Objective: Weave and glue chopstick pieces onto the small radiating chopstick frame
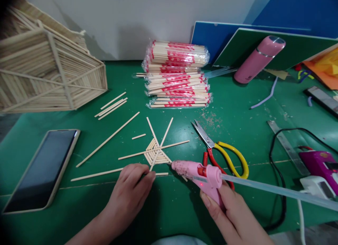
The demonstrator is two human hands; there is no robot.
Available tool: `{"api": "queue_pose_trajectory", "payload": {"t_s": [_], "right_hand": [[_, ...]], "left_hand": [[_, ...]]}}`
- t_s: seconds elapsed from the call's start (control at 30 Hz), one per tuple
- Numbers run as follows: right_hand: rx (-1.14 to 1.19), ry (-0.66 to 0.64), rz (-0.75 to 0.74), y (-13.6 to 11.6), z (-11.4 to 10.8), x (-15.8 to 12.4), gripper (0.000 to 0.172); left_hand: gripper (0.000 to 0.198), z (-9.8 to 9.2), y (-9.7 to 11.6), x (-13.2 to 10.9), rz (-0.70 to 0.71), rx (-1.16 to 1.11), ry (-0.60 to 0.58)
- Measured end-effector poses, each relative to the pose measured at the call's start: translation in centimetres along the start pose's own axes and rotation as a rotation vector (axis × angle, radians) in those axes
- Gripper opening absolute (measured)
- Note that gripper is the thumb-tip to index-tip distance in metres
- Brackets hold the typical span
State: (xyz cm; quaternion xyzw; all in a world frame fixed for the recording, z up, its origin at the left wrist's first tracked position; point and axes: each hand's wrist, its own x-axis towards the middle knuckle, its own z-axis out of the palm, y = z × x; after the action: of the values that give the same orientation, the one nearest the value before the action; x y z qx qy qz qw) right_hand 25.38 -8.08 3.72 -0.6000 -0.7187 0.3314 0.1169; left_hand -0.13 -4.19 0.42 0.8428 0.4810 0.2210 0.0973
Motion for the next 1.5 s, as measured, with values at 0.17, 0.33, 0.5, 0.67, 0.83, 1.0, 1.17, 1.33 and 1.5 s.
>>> {"api": "queue_pose_trajectory", "payload": {"t_s": [0.17, 0.33, 0.5, 0.67, 0.83, 1.0, 1.17, 1.33, 1.5], "right_hand": [[-0.002, 0.038, 0.016, -0.3, -0.3, -0.1, 0.018], [-0.016, 0.028, 0.052, -0.8, -0.3, 0.0, 0.017], [-0.045, 0.026, 0.091, -0.9, -0.1, 0.0, 0.020], [-0.051, 0.025, 0.092, -0.9, -0.3, -0.3, 0.020], [-0.038, 0.007, 0.085, -1.0, -0.3, -0.1, 0.020], [-0.047, 0.029, 0.094, -0.9, -0.2, -0.4, 0.020], [-0.067, 0.031, 0.102, -0.8, -0.3, -0.6, 0.020], [-0.072, 0.039, 0.050, -0.9, -0.5, -0.2, 0.019], [-0.066, 0.067, 0.015, -1.0, -0.5, 0.1, 0.019]], "left_hand": [[0.016, -0.1, 0.0, -0.1, -0.014, -0.014, -0.012], [0.016, -0.1, 0.0, -0.1, -0.016, -0.029, -0.016], [0.016, -0.1, 0.0, 0.0, -0.006, -0.019, -0.013], [0.019, -0.2, 0.1, 0.1, -0.010, -0.015, 0.000], [0.019, -0.1, 0.0, 0.1, -0.016, -0.018, 0.008], [0.017, -0.1, 0.0, 0.2, -0.015, -0.021, 0.016], [0.018, -0.2, 0.1, 0.2, -0.027, -0.036, 0.002], [0.019, -0.2, 0.1, 0.2, -0.027, -0.011, 0.009], [0.018, -0.2, 0.0, 0.2, -0.016, -0.014, 0.016]]}}
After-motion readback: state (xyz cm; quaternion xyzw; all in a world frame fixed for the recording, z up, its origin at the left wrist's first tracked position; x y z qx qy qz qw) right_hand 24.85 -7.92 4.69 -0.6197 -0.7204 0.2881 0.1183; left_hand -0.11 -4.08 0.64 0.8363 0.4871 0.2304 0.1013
